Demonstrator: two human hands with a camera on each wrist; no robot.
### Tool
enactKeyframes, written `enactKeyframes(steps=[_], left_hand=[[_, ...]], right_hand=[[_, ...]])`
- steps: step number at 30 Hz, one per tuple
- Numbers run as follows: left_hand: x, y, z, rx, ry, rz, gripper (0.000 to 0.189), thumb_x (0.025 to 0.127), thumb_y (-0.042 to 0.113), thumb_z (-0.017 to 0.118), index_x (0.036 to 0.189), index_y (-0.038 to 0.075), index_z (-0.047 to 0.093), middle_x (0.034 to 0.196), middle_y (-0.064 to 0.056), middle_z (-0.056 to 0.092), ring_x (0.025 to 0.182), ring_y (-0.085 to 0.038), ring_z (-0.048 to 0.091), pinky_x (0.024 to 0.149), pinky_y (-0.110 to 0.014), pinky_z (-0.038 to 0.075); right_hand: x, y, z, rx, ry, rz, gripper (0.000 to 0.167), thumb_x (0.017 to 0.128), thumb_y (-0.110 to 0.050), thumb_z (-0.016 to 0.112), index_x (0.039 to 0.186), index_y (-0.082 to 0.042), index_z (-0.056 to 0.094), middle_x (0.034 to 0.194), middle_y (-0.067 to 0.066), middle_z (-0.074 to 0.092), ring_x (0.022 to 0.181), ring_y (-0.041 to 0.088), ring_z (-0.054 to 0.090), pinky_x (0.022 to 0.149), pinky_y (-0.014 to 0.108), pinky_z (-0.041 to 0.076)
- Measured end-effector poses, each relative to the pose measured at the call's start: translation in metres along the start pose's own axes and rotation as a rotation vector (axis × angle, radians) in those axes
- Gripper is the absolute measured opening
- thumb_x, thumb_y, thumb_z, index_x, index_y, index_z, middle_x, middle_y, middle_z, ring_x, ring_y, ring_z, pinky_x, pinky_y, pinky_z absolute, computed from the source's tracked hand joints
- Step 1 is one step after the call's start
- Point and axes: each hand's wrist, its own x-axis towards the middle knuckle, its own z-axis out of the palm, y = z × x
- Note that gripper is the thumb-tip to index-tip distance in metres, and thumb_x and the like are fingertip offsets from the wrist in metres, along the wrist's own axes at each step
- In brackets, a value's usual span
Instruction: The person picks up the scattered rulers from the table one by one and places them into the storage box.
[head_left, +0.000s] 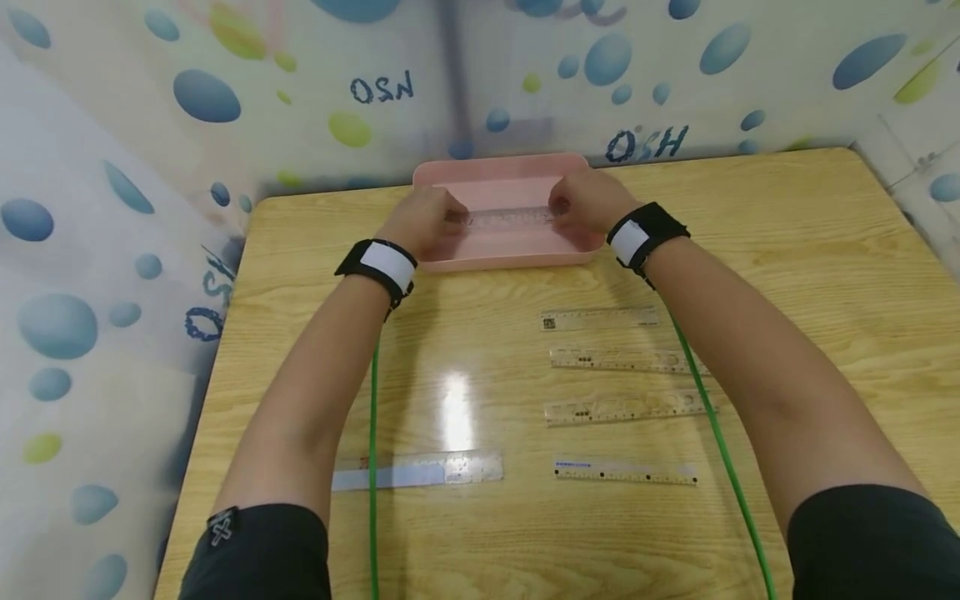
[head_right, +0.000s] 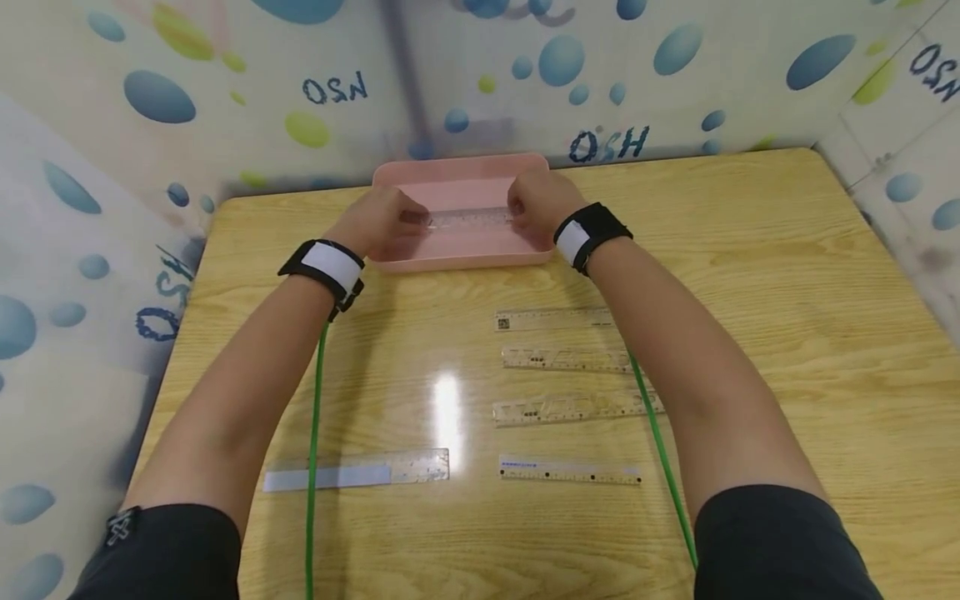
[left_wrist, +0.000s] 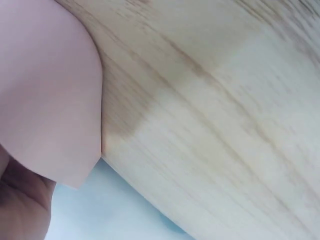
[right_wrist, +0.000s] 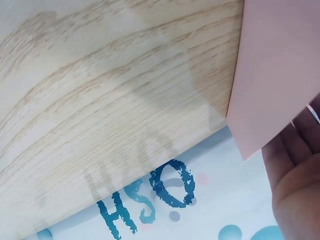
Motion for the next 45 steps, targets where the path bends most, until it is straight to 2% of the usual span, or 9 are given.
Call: enactKeyframes(steps=[7, 12, 22, 27, 29, 33, 37, 41, 45], left_hand=[[0.004, 0.001, 0.003, 0.015, 0.028, 0.024, 0.024, 0.103, 0.008, 0.063, 0.123, 0.003, 0.076, 0.126, -0.014, 0.074, 0.12, -0.025, 0.068, 0.105, -0.042, 0.054], [0.006, 0.0, 0.004, -0.006, 0.015, -0.022, 0.024, 0.103, 0.007, 0.063, 0.123, 0.003, 0.076, 0.128, -0.013, 0.073, 0.123, -0.025, 0.066, 0.109, -0.043, 0.053], [0.009, -0.009, 0.008, -0.074, 0.008, -0.065, 0.035, 0.094, 0.019, 0.079, 0.124, 0.002, 0.075, 0.126, -0.015, 0.073, 0.121, -0.028, 0.067, 0.107, -0.044, 0.053], [0.004, -0.009, 0.004, -0.037, 0.003, -0.042, 0.052, 0.097, 0.025, 0.076, 0.14, -0.001, 0.063, 0.138, -0.018, 0.065, 0.129, -0.031, 0.061, 0.111, -0.045, 0.05], [-0.002, -0.005, 0.002, 0.006, 0.04, 0.007, 0.053, 0.098, 0.026, 0.075, 0.141, -0.001, 0.061, 0.139, -0.019, 0.062, 0.13, -0.032, 0.059, 0.111, -0.045, 0.05], [-0.021, 0.016, 0.004, 0.122, 0.197, 0.182, 0.042, 0.098, 0.022, 0.075, 0.131, -0.002, 0.067, 0.128, -0.02, 0.066, 0.121, -0.034, 0.063, 0.106, -0.044, 0.053], [-0.045, 0.055, 0.016, 0.174, 0.319, 0.374, 0.026, 0.097, 0.018, 0.075, 0.117, 0.001, 0.074, 0.114, -0.015, 0.07, 0.106, -0.031, 0.067, 0.094, -0.04, 0.057], [-0.065, 0.092, 0.03, 0.179, 0.296, 0.48, 0.017, 0.098, 0.018, 0.073, 0.108, 0.005, 0.076, 0.106, -0.009, 0.072, 0.096, -0.025, 0.069, 0.085, -0.036, 0.058], [-0.076, 0.116, 0.041, 0.193, 0.173, 0.441, 0.022, 0.098, 0.024, 0.074, 0.113, 0.008, 0.077, 0.108, -0.007, 0.073, 0.097, -0.022, 0.069, 0.085, -0.034, 0.058]], right_hand=[[0.004, -0.001, 0.003, -0.013, -0.029, 0.024, 0.03, 0.099, -0.012, 0.071, 0.125, 0.003, 0.073, 0.127, 0.023, 0.072, 0.118, 0.035, 0.068, 0.109, 0.051, 0.052], [0.008, -0.003, 0.008, -0.027, -0.032, 0.004, 0.029, 0.1, -0.011, 0.069, 0.125, 0.003, 0.073, 0.127, 0.023, 0.072, 0.116, 0.035, 0.069, 0.107, 0.051, 0.052], [0.011, -0.009, 0.013, -0.042, -0.051, 0.018, 0.026, 0.101, -0.01, 0.067, 0.123, 0.002, 0.074, 0.125, 0.021, 0.072, 0.109, 0.031, 0.068, 0.104, 0.049, 0.053], [0.011, -0.009, 0.006, -0.023, -0.081, 0.0, 0.039, 0.1, -0.014, 0.068, 0.135, 0.004, 0.066, 0.134, 0.024, 0.067, 0.117, 0.035, 0.066, 0.108, 0.05, 0.051], [0.004, -0.011, 0.0, -0.011, -0.076, -0.021, 0.044, 0.099, -0.015, 0.07, 0.138, 0.005, 0.063, 0.139, 0.025, 0.064, 0.126, 0.039, 0.063, 0.111, 0.051, 0.049], [-0.026, -0.017, -0.008, -0.023, -0.004, -0.106, 0.042, 0.099, -0.015, 0.071, 0.135, 0.005, 0.065, 0.138, 0.026, 0.065, 0.13, 0.041, 0.06, 0.112, 0.054, 0.048], [-0.067, -0.024, 0.0, -0.034, 0.102, -0.174, 0.038, 0.097, -0.015, 0.074, 0.13, 0.003, 0.069, 0.132, 0.024, 0.067, 0.123, 0.041, 0.063, 0.105, 0.055, 0.051], [-0.107, -0.028, 0.017, -0.02, 0.138, -0.163, 0.037, 0.094, -0.015, 0.078, 0.126, 0.001, 0.071, 0.126, 0.021, 0.069, 0.116, 0.037, 0.066, 0.096, 0.054, 0.055], [-0.134, -0.024, 0.031, -0.018, 0.093, -0.113, 0.036, 0.093, -0.014, 0.079, 0.126, -0.001, 0.072, 0.124, 0.019, 0.071, 0.113, 0.036, 0.068, 0.093, 0.053, 0.057]])
